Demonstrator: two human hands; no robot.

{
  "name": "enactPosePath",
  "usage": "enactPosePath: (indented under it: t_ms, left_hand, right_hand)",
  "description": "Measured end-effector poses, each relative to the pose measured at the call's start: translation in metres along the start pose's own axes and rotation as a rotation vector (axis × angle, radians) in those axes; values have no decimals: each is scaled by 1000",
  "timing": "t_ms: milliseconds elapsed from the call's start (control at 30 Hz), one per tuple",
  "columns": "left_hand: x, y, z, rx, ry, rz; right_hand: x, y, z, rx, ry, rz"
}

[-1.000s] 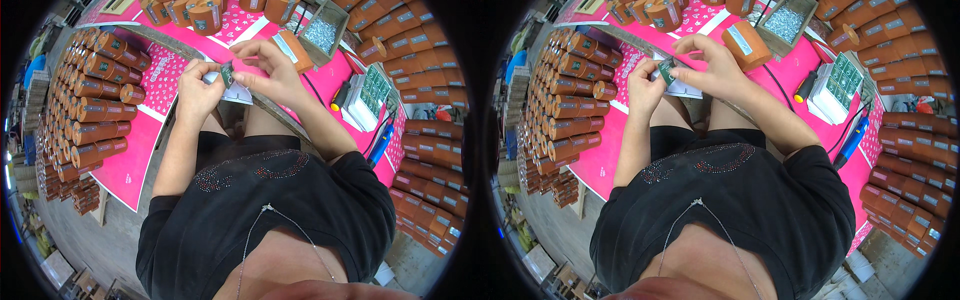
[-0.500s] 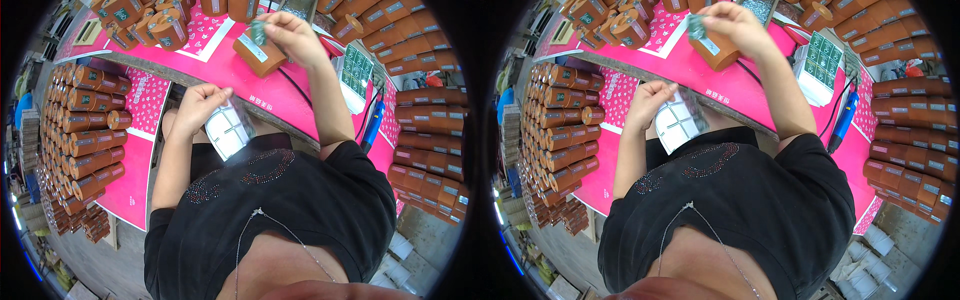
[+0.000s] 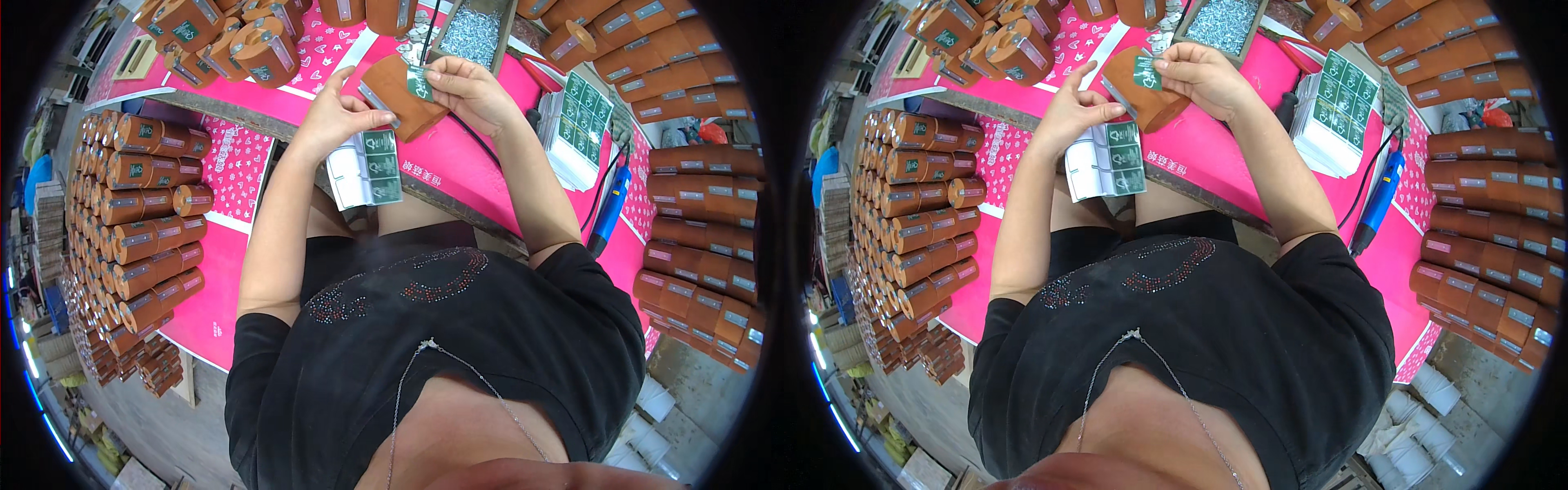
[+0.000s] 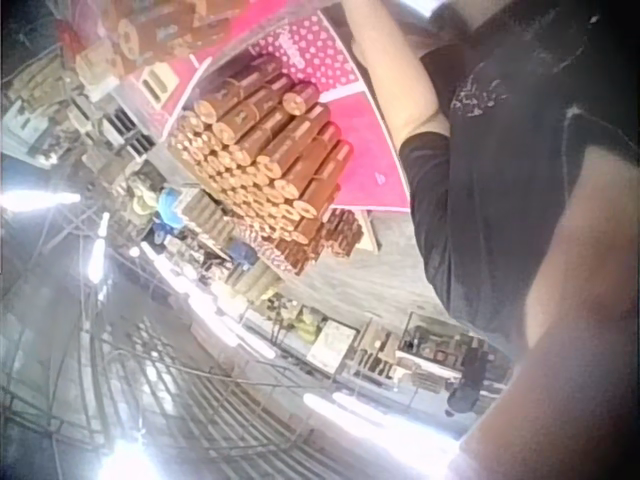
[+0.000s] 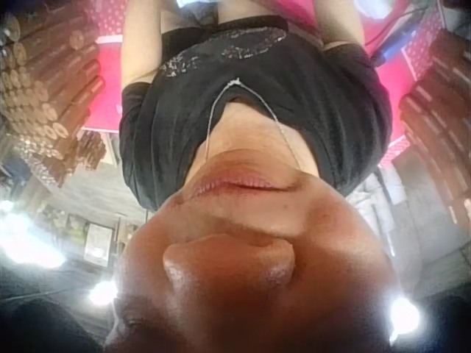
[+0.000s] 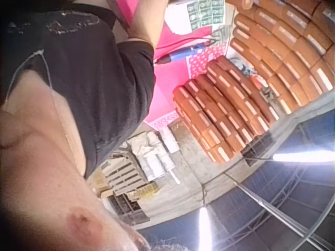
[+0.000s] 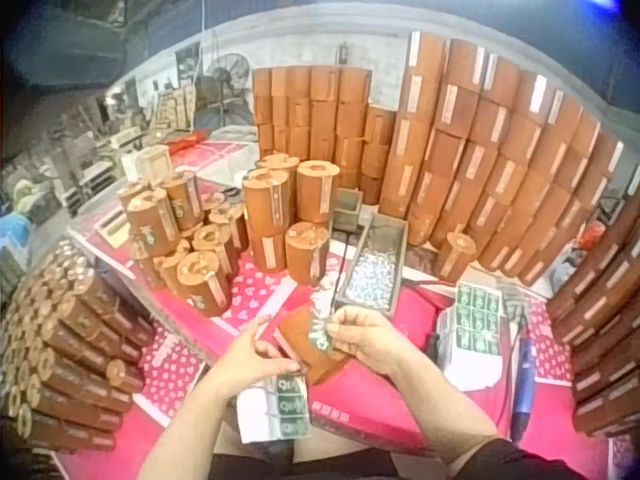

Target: Applying small green quality-check labels to large brown cylindrical tubes at a workstation.

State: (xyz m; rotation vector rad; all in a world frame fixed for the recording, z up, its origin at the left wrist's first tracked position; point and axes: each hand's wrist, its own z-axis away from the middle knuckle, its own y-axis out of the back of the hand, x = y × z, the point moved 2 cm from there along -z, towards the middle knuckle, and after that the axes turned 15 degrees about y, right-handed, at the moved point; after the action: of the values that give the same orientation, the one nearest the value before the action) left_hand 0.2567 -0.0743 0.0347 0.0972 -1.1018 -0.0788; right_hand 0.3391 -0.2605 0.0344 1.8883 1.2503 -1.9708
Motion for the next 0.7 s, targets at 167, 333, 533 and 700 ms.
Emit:
enactPosePath:
  t_ms: [167, 333, 533, 700]
  left_hand:
    - [-6, -22, -7, -17, -139, 74]
    - [-3, -19, -7, 152, -105, -103]
    - [7, 9, -24, 97, -101, 11]
    - [-20, 4, -16, -115, 119, 109]
  right_hand:
    - [-1, -1, -7, -87, -97, -52]
    - [-2, -3, -12, -111, -107, -206]
    - [7, -19, -8, -12, -131, -350]
    - [-2, -11, -13, -76, -68, -84]
